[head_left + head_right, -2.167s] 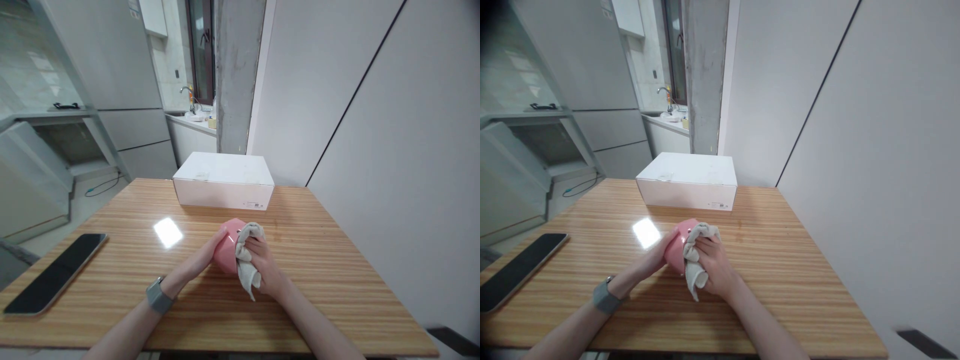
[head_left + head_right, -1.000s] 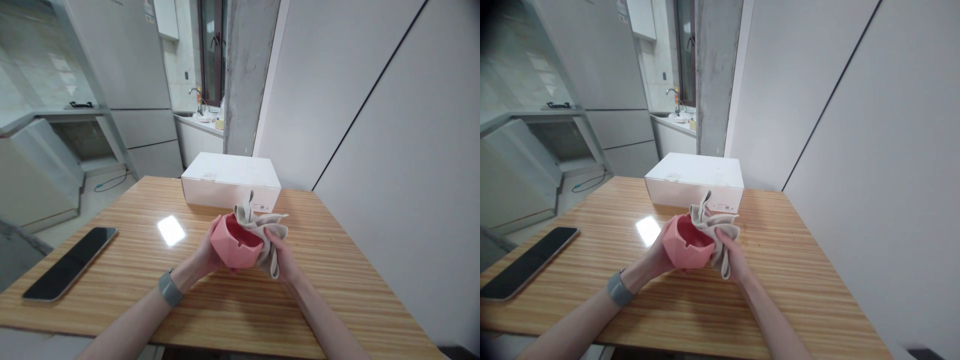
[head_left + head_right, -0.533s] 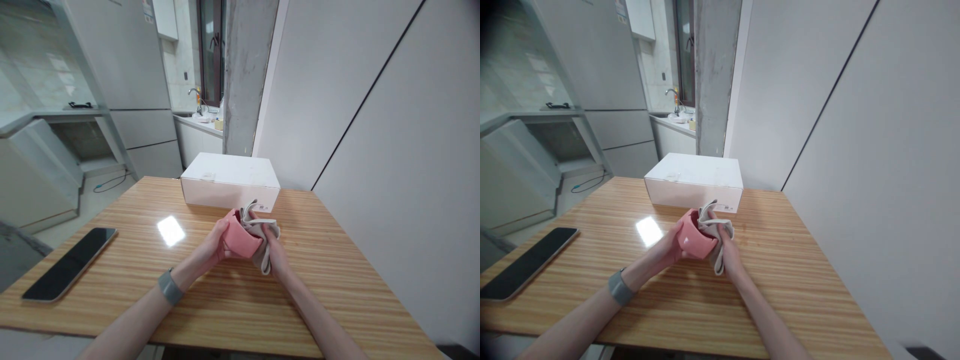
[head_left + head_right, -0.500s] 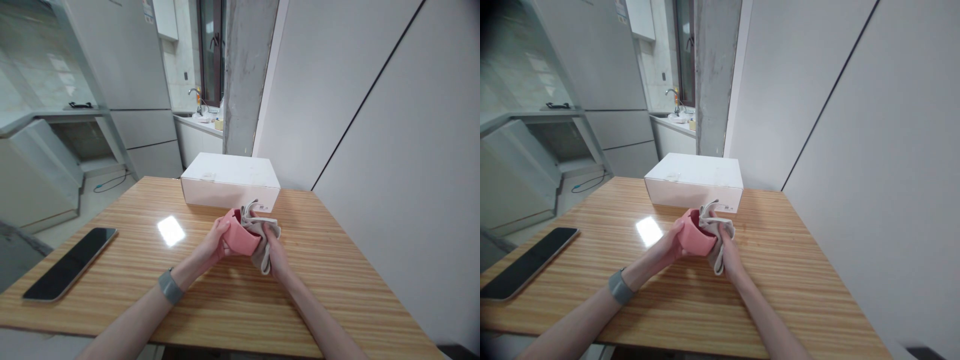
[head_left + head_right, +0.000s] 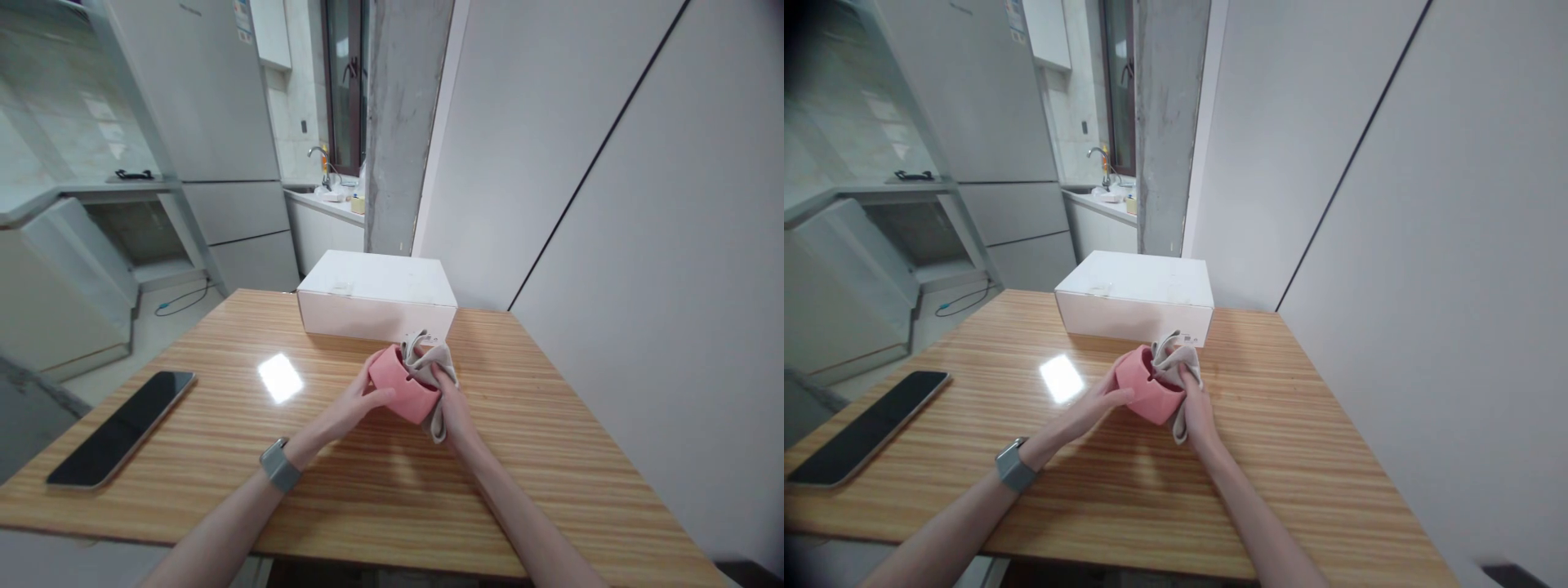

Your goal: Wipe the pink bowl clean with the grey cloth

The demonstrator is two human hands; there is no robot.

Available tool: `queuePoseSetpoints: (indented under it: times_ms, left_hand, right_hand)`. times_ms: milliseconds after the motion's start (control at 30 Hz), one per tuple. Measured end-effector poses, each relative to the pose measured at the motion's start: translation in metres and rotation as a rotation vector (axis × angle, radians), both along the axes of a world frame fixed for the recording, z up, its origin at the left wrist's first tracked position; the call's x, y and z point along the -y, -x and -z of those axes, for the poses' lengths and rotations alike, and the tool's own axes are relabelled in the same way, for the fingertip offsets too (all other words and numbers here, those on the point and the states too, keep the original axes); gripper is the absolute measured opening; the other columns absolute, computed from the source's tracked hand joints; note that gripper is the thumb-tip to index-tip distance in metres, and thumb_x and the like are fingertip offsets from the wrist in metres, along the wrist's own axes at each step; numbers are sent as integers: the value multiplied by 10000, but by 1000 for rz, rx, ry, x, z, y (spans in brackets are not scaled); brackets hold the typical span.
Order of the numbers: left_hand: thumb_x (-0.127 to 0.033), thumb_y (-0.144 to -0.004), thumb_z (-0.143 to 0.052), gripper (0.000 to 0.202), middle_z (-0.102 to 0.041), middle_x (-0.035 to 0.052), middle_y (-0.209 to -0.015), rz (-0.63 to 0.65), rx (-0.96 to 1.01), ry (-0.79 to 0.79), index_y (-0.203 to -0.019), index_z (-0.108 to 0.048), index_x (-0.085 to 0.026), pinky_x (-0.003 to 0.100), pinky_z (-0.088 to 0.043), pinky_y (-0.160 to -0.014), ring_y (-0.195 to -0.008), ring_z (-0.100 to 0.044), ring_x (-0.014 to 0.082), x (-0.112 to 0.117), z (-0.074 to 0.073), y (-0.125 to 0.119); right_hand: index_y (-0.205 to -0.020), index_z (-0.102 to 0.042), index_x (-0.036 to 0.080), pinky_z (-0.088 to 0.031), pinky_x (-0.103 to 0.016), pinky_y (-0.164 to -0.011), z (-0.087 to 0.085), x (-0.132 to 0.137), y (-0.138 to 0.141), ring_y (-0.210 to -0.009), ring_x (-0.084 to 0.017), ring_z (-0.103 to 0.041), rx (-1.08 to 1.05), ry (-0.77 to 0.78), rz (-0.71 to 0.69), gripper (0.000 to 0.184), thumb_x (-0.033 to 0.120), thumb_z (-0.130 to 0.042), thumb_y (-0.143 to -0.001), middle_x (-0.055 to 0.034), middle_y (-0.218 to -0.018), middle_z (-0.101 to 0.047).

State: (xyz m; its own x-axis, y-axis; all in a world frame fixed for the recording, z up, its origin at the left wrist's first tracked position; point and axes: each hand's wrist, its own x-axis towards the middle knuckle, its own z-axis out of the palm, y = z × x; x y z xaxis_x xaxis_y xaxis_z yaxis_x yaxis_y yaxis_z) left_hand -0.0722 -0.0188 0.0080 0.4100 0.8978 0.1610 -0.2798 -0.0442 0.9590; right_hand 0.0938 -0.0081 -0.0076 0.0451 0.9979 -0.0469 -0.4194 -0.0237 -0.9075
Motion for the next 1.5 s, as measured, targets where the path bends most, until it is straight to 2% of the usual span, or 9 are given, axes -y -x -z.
queuePoseSetpoints:
  times_ms: [167,300,500,700,833,1033,1233,1333,1500]
  left_hand:
    - [-249,-613,-814,858,-449,127,-1387,51,-109,38,-1349,-375,-230,429,-377,-1041,-1250,-460,273,0,-5,4]
    - [-223,-504,-865,965,-460,127,-1386,42,-184,-86,-1348,-397,-228,447,-368,-1049,-1256,-452,293,-2,-5,7]
    - [-267,-477,-876,937,-531,115,-1311,-142,-327,-233,-1313,-455,-222,463,-347,-1052,-1198,-497,303,-2,-2,4]
    - [-361,-428,-888,1045,-462,96,-1299,-359,-484,-453,-1350,-407,-249,465,-341,-1061,-1217,-439,310,1,4,-4]
    - [-378,-389,-897,1189,-367,107,-1325,-315,-469,-442,-1411,-306,-238,438,-345,-1074,-1244,-402,306,5,7,-7]
    - [-240,-635,-776,945,-364,120,-1434,-137,-346,-391,-1432,-268,-231,460,-264,-1116,-1319,-351,297,5,2,-3]
    - [-347,-471,-879,1070,-459,114,-1358,-246,-434,-430,-1400,-362,-229,451,-335,-1064,-1241,-431,310,-2,4,1]
    - [-384,-468,-876,1036,-509,99,-1292,-275,-447,-480,-1379,-402,-244,447,-364,-1037,-1198,-466,301,-1,2,0]
    - [-408,-488,-865,1047,-486,105,-1318,-249,-474,-506,-1397,-369,-252,463,-363,-1037,-1207,-458,303,-1,4,1]
  right_hand:
    - [-978,-697,239,-487,-295,-913,1,-3,-8,-1044,-194,-640,107,-7,66,274,396,-617,-768,1,-1006,-723]
    - [-996,-707,251,-492,-314,-918,-1,-2,-9,-1017,-210,-653,128,-43,-29,286,407,-613,-775,-7,-964,-732]
    - [-1034,-699,258,-446,-289,-980,-2,-3,-8,-1093,-192,-614,108,-91,-65,311,431,-604,-795,-11,-1040,-714]
    - [-1012,-702,263,-469,-259,-944,-1,-2,-5,-1057,-175,-634,133,-130,-7,301,453,-626,-792,-10,-1020,-720]
    - [-988,-712,203,-494,-274,-909,0,-2,-6,-1038,-213,-643,169,-115,30,354,460,-681,-745,-52,-986,-726]
    - [-973,-713,206,-563,-327,-767,2,-2,-9,-897,-255,-689,158,-77,41,363,476,-673,-733,-46,-794,-739]
    - [-990,-717,247,-435,-317,-988,0,-4,-11,-984,-206,-659,202,-108,-50,310,461,-632,-782,-16,-965,-727]
    - [-988,-717,262,-426,-326,-997,-1,-4,-11,-989,-207,-656,198,-109,-63,300,463,-630,-782,-9,-970,-725]
    - [-928,-730,266,-454,-329,-966,-2,-3,-10,-969,-210,-663,219,-112,-33,289,480,-642,-756,-4,-926,-732]
